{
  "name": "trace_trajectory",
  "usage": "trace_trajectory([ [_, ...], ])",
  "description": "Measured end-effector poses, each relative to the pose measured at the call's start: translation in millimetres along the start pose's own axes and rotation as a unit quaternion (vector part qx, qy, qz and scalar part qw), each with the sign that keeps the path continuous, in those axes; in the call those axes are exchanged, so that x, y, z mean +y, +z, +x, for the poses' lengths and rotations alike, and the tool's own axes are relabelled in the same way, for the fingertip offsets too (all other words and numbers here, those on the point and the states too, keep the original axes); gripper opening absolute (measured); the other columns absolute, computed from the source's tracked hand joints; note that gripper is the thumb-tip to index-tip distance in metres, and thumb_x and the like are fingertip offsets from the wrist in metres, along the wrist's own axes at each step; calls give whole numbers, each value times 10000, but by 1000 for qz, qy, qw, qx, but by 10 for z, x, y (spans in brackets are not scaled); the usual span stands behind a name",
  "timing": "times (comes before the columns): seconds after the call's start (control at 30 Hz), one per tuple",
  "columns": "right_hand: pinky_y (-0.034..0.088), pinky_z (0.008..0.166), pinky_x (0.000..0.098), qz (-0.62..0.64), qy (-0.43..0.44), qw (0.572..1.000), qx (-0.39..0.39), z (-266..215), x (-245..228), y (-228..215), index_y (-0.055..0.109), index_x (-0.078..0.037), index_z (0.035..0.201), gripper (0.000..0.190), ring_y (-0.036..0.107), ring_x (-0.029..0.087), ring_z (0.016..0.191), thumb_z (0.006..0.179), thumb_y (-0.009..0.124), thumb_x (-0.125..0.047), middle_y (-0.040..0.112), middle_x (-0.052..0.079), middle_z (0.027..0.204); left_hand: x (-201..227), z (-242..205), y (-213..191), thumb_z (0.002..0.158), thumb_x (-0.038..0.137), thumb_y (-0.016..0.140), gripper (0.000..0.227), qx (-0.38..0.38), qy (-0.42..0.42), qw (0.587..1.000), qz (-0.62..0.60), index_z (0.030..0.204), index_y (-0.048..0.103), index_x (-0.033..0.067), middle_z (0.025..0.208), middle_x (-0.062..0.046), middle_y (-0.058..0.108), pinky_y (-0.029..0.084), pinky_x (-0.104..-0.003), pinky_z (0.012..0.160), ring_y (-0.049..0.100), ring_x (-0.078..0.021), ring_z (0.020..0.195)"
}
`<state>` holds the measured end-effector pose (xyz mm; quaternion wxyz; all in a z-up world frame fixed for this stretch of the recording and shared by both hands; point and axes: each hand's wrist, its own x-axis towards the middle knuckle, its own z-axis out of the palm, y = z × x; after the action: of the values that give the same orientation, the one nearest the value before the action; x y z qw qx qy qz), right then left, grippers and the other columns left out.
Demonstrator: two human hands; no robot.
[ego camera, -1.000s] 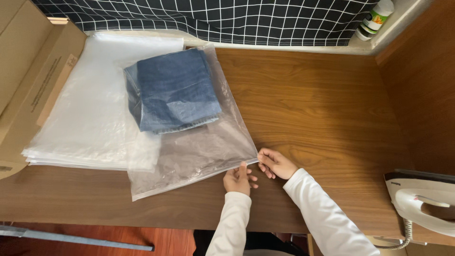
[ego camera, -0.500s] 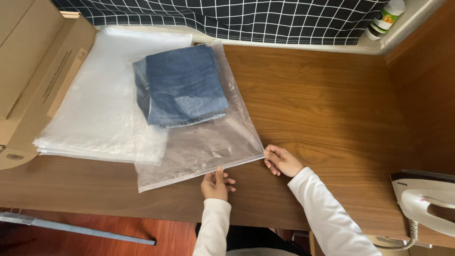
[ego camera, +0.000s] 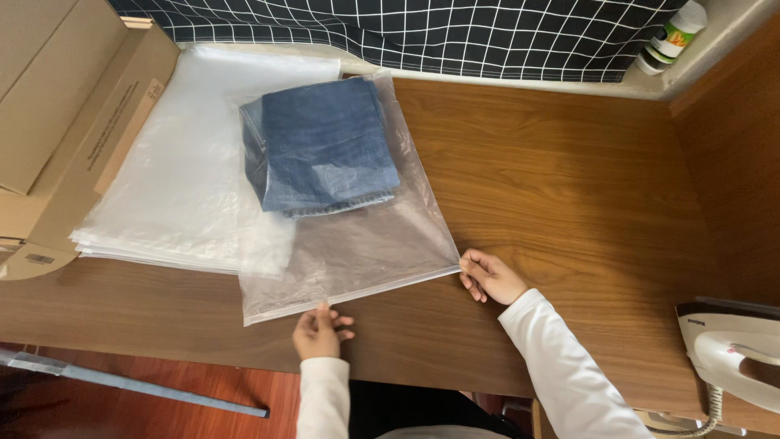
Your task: The person folds a pair of jeans, slides them into a plastic bag, seals the bag, and then places the bag into a cardboard box which they close. Finally, they remove a black garment from a hanger.
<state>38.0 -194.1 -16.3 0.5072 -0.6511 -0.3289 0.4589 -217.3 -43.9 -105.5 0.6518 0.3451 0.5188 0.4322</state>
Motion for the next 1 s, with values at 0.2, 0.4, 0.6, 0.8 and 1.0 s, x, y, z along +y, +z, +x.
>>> trace_trajectory([
  [0.2,346,318,217,-3,5,1000,-3,-7,-19,2,403,-78,696,246,427,107,374,916,391,-187,478,54,587,340,-16,-222,903,149,499,210,24,21,999,9,744,441,24,640,-115,507,459,-291,320,595,-216,494],
  [0.4,351,317,214,-1,4,1000,-9,-14,-50,8,412,-73,693,253,435,108,375,919,390,-183,481,55,584,458,110,-451,929,137,482,193,43,18,999,21,776,466,19,664,-99,500,467,-279,339,585,-200,507],
  [0.6,352,320,218,-8,14,1000,-3,-32,-96,14,416,-74,677,262,439,109,377,914,403,-183,487,52,578,461,289,-719,938,171,468,217,58,45,997,17,784,448,20,678,-87,472,459,-285,342,597,-218,536],
  [0.8,344,313,214,0,27,1000,-9,-31,-67,13,422,-73,688,247,446,106,375,911,410,-179,487,51,575,713,227,-762,937,145,473,161,69,52,995,50,861,484,4,688,-70,473,471,-271,371,594,-206,550],
  [1.0,515,383,310,7,103,995,-16,-20,-265,-5,490,-7,719,239,635,276,484,866,466,-193,608,173,659,1009,182,-783,879,113,493,105,26,16,995,92,935,490,25,851,-179,581,441,-313,356,622,-296,592],
])
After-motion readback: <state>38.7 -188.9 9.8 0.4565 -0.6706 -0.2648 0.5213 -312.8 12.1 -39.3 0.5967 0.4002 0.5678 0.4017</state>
